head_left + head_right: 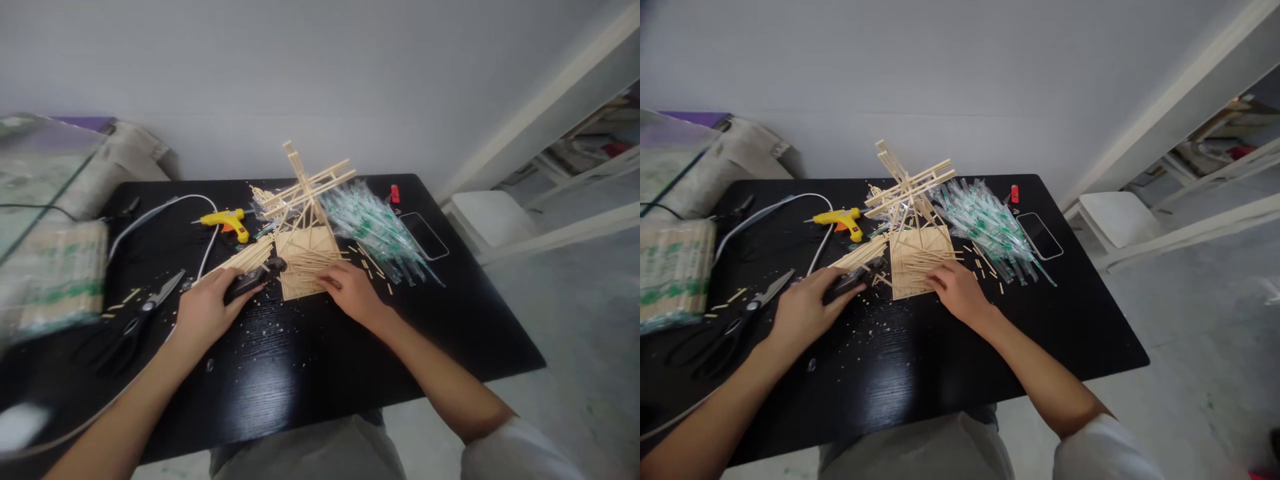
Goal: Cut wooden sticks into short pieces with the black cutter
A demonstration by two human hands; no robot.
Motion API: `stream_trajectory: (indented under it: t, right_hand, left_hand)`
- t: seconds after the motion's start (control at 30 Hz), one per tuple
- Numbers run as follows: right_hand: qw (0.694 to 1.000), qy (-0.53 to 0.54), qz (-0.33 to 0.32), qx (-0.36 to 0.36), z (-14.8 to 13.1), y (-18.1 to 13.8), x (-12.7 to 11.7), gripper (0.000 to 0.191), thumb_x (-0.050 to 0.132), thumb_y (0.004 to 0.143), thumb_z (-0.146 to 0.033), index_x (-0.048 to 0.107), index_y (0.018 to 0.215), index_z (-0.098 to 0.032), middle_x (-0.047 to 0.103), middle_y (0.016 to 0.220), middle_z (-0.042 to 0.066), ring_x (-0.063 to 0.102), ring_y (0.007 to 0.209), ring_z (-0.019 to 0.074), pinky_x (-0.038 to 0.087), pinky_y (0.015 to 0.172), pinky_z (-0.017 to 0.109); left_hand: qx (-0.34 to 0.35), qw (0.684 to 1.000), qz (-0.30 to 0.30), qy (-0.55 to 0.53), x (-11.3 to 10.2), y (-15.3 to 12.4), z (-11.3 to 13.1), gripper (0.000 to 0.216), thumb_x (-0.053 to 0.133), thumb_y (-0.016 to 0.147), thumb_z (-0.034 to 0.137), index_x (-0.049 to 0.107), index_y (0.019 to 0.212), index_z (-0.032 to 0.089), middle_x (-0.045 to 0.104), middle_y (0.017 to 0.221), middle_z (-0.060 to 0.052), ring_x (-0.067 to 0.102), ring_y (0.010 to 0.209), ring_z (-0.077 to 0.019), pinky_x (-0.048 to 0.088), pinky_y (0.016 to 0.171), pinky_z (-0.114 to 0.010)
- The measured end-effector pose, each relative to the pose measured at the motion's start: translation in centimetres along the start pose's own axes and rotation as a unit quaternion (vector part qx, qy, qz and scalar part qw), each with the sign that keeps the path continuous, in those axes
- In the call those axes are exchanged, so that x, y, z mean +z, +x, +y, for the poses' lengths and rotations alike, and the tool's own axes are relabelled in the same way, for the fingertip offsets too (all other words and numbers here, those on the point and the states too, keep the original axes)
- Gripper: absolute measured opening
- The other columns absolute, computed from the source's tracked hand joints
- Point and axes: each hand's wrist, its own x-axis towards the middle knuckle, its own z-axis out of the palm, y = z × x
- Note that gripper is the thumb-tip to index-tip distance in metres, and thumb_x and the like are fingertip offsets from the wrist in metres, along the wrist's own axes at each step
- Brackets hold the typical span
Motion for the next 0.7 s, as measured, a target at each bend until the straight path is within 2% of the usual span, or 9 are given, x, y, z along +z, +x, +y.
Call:
stream_trajectory:
  t: [0.13,0.33,0.57,0.7]
  right_hand:
    - [0.999,-0.040,-0.004,-0.031,-0.3,-0.1,0.3,0.004,0.073,0.091,-0.017,0.077,0.090,-0.016,0.068,0.088,0.008,0.066,0.088,0.0242,0.056,0.083,0.038]
    - [0.998,-0.041,-0.009,-0.035,-0.4,-0.1,0.7,0.005,0.074,0.090,-0.016,0.077,0.094,-0.017,0.068,0.088,0.008,0.064,0.088,0.0248,0.055,0.085,0.040]
    - [0.999,-0.033,-0.012,-0.037,-0.4,-0.1,0.7,0.006,0.071,0.092,-0.015,0.075,0.094,-0.018,0.070,0.090,0.009,0.065,0.090,0.0254,0.055,0.087,0.042]
    - [0.999,0.015,0.015,-0.030,-1.3,-0.3,0.7,0.008,0.067,0.096,-0.019,0.075,0.095,-0.019,0.071,0.090,0.009,0.066,0.091,0.0250,0.055,0.088,0.042]
  left_hand:
    - [-0.003,0.998,-0.032,-0.045,0.0,-0.4,0.3,0.050,0.051,0.092,0.068,0.063,0.100,0.021,0.074,0.093,-0.008,0.070,0.085,-0.0271,0.048,0.071,-0.032]
    - [-0.008,0.992,-0.091,-0.090,-0.4,-0.4,0.7,0.053,0.044,0.093,0.070,0.061,0.096,0.020,0.073,0.088,-0.007,0.068,0.081,-0.0274,0.048,0.073,-0.035]
    - [-0.006,0.992,-0.092,-0.086,-0.5,-0.3,1.1,0.053,0.042,0.093,0.071,0.060,0.091,0.021,0.072,0.083,-0.007,0.069,0.080,-0.0278,0.050,0.073,-0.035]
    - [-0.011,0.992,-0.093,-0.088,-0.4,-0.4,1.2,0.053,0.043,0.093,0.070,0.062,0.091,0.021,0.074,0.084,-0.008,0.070,0.079,-0.0283,0.051,0.073,-0.036]
